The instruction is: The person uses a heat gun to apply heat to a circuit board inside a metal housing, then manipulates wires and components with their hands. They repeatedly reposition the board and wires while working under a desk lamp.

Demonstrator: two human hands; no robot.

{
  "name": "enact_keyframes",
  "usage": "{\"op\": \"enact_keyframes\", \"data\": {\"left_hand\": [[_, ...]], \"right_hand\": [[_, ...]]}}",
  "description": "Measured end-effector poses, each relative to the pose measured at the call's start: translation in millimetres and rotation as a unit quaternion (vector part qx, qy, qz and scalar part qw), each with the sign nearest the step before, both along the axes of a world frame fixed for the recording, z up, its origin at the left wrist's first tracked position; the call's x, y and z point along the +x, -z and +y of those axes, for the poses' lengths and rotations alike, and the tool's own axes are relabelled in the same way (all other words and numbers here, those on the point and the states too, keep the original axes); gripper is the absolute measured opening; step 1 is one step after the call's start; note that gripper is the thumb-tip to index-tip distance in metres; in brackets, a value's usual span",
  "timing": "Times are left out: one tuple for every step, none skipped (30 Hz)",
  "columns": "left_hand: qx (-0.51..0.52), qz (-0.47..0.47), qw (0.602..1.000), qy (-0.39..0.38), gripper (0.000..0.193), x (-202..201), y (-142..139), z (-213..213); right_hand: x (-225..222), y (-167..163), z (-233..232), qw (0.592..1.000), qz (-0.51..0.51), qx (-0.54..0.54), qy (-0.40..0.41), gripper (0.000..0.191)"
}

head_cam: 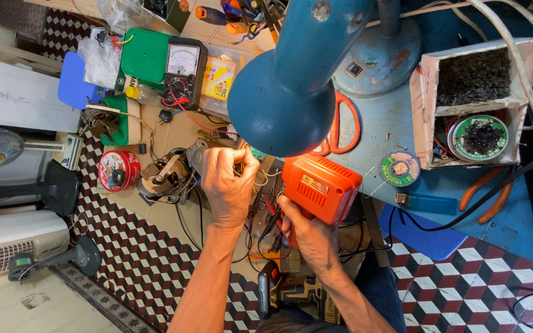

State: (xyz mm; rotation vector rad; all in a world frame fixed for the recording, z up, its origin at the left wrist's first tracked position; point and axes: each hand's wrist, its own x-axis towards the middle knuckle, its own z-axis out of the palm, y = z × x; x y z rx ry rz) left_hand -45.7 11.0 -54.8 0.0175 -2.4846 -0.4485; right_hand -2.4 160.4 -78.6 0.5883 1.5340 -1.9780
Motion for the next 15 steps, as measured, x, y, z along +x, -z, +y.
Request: {"op": "enact_keyframes", "data": {"left_hand": [[0.000, -0.001, 1.000, 0.002, 0.024, -0.2, -0.2, -0.1], [-0.001, -0.002, 1.000, 0.003, 0.024, -0.4, -0.4, -0.4], [0.000, -0.002, 1.000, 0.003, 0.024, -0.2, -0.6, -0.2], [0.000, -0.002, 1.000, 0.002, 0.024, 0.0, -0.8, 0.0], [0.000, -0.003, 1.000, 0.002, 0.025, 0.1, -0.9, -0.1], [0.000, -0.003, 1.000, 0.002, 0.024, 0.0, -1.0, -0.4], [0.000, -0.004, 1.000, 0.002, 0.024, 0.1, -1.0, -0.4], [0.001, -0.004, 1.000, 0.002, 0.024, 0.2, -0.9, -0.4], [0.001, -0.003, 1.000, 0.003, 0.024, 0.2, -0.7, -0.6], [0.001, -0.001, 1.000, 0.003, 0.024, 0.2, -0.5, -0.8], [0.001, 0.000, 1.000, 0.004, 0.024, 0.6, -0.4, -0.5], [0.001, -0.001, 1.000, 0.004, 0.024, 0.4, -0.2, -0.3], [0.000, -0.002, 1.000, 0.004, 0.024, 0.1, -0.2, -0.5], [-0.002, -0.002, 1.000, 0.003, 0.024, 0.1, -0.5, -1.1], [-0.001, -0.003, 1.000, 0.002, 0.024, 0.3, -0.8, -1.1]], "right_hand": [[0.0, -0.3, 0.4, 1.000, 0.004, 0.003, -0.003, 0.020], [-0.2, -0.5, 0.4, 1.000, 0.007, 0.007, -0.007, 0.020], [-0.2, -0.8, 0.7, 1.000, 0.010, 0.008, -0.005, 0.020], [-0.2, -1.0, 0.6, 1.000, 0.012, 0.009, -0.004, 0.020], [-0.1, -1.0, 0.3, 1.000, 0.014, 0.009, -0.003, 0.020], [0.0, -1.0, -0.3, 1.000, 0.003, -0.004, 0.005, 0.020], [0.5, -0.9, -0.5, 1.000, -0.008, -0.017, 0.012, 0.020], [0.9, -0.5, -0.7, 0.999, -0.019, -0.031, 0.020, 0.020], [1.0, 0.0, -0.9, 1.000, -0.013, -0.023, 0.016, 0.020], [1.2, 0.6, -1.0, 1.000, -0.007, -0.015, 0.012, 0.020], [1.7, 1.0, -0.5, 1.000, -0.001, -0.007, 0.008, 0.021], [1.8, 1.5, -0.3, 1.000, 0.008, -0.002, 0.004, 0.021], [1.5, 1.9, -0.5, 1.000, 0.017, 0.001, -0.001, 0.021], [1.3, 2.1, -1.2, 1.000, 0.027, 0.004, -0.006, 0.022], [1.5, 2.0, -1.4, 1.000, 0.017, -0.002, -0.001, 0.021]]}}
